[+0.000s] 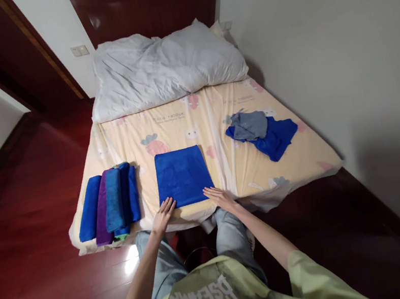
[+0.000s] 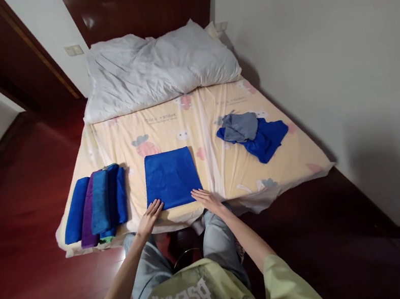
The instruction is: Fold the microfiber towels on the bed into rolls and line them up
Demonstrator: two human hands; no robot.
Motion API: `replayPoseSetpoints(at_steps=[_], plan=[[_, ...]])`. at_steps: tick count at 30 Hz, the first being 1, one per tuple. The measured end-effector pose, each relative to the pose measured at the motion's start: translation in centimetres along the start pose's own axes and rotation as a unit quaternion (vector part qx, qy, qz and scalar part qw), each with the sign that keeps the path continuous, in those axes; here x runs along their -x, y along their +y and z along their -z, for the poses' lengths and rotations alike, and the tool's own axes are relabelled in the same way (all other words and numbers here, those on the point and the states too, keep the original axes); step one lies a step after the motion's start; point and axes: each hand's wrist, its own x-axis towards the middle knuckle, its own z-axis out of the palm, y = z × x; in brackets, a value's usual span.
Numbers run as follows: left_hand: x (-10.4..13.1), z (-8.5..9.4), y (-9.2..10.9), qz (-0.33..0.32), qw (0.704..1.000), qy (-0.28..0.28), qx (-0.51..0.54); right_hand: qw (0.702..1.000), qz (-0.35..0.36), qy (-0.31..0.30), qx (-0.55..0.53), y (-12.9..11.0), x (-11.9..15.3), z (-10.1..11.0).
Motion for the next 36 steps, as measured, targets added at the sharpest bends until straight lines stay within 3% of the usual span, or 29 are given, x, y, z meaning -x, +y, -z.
replayPoseSetpoints(at_steps=[8, 13, 16, 22, 31, 36], plan=[[3.3, -1.4, 0.2, -0.036, 0.992, 0.036, 0.118, 0.997, 0.006, 0.05, -0.056, -0.4, 3.5, -1.0], [3.4, -2.7, -1.0, 0.013, 0.976, 0.122, 0.178, 0.992, -0.046, 0.094, -0.076, -0.9, 3.2, -1.5], [3.7, -3.3, -1.8, 0.012, 0.969, 0.152, 0.196, 0.988, -0.061, 0.115, -0.087, -1.1, 2.8, -1.4], [4.0, -2.8, -1.7, -0.018, 0.969, 0.124, 0.211, 0.981, -0.083, 0.145, -0.101, -1.2, 2.6, -1.6], [5.3, -2.5, -2.8, -0.05, 0.975, 0.064, 0.207, 0.986, -0.07, 0.099, -0.114, -1.4, 3.9, 0.1], [5.0, -3.5, -2.5, -0.018, 0.97, 0.097, 0.222, 0.975, -0.105, 0.139, -0.135, -1.9, 3.8, -0.5]])
